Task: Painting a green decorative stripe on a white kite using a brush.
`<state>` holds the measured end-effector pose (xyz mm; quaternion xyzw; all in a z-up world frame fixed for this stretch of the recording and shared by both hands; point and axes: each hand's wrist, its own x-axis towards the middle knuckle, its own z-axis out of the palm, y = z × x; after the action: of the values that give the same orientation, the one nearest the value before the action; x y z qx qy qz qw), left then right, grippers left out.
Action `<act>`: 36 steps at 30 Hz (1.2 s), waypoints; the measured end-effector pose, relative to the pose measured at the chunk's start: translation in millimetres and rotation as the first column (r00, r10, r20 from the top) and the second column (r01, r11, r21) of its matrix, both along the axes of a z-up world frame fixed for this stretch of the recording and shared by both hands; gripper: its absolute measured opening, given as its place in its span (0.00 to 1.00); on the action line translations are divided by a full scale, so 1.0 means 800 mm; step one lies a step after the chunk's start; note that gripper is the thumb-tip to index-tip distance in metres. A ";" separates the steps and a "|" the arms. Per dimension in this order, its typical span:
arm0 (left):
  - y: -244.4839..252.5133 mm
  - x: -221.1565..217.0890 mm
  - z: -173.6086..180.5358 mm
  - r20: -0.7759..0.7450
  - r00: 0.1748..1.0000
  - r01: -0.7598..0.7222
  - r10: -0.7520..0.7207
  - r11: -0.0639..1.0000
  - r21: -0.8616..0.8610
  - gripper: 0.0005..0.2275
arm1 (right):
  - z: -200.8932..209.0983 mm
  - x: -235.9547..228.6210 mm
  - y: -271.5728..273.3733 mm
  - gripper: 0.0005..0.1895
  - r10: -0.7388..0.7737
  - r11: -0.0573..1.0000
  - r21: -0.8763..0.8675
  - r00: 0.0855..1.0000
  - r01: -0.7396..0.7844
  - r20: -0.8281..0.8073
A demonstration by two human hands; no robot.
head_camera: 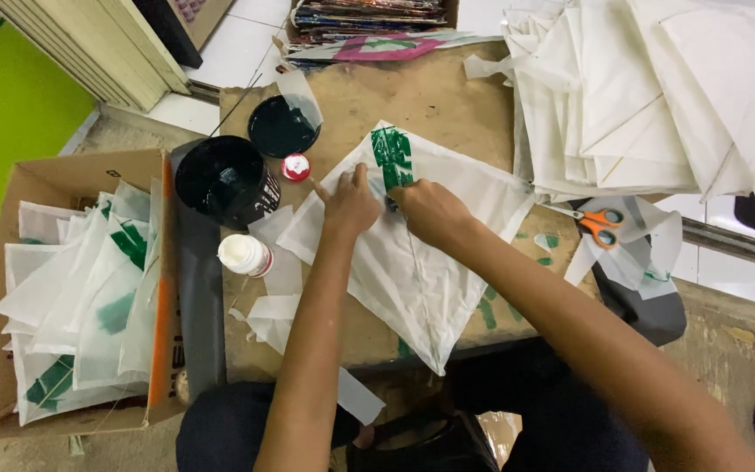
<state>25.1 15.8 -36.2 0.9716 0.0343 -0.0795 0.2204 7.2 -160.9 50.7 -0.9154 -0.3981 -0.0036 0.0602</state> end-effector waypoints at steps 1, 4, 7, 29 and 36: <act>0.000 -0.003 0.009 0.001 1.000 0.001 -0.001 1.000 0.000 0.22 | 0.001 -0.004 -0.001 0.07 -0.001 1.000 0.000 1.000 0.001 0.001; -0.001 -0.012 0.025 -0.051 0.999 0.016 -0.019 0.999 -0.045 0.24 | -0.003 -0.019 -0.005 0.08 -0.018 1.000 0.022 0.999 0.019 -0.034; -0.003 -0.012 0.029 -0.078 0.997 0.007 -0.007 1.000 -0.006 0.25 | -0.011 -0.033 -0.012 0.09 -0.014 0.998 0.060 0.997 0.019 -0.072; -0.002 -0.042 0.041 0.010 0.999 -0.029 0.031 0.984 -0.173 0.31 | 0.008 -0.086 -0.032 0.13 0.000 0.998 0.070 0.997 0.005 -0.078; -0.028 -0.112 -0.011 0.198 0.972 0.134 -0.131 0.991 -0.001 0.19 | -0.003 -0.081 -0.035 0.12 0.003 0.996 0.089 0.996 0.005 -0.087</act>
<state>-64.8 -7.0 -45.1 0.9732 -0.0530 0.0024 0.2239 -57.8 -188.5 48.2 -0.9113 -0.3941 0.0184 0.1180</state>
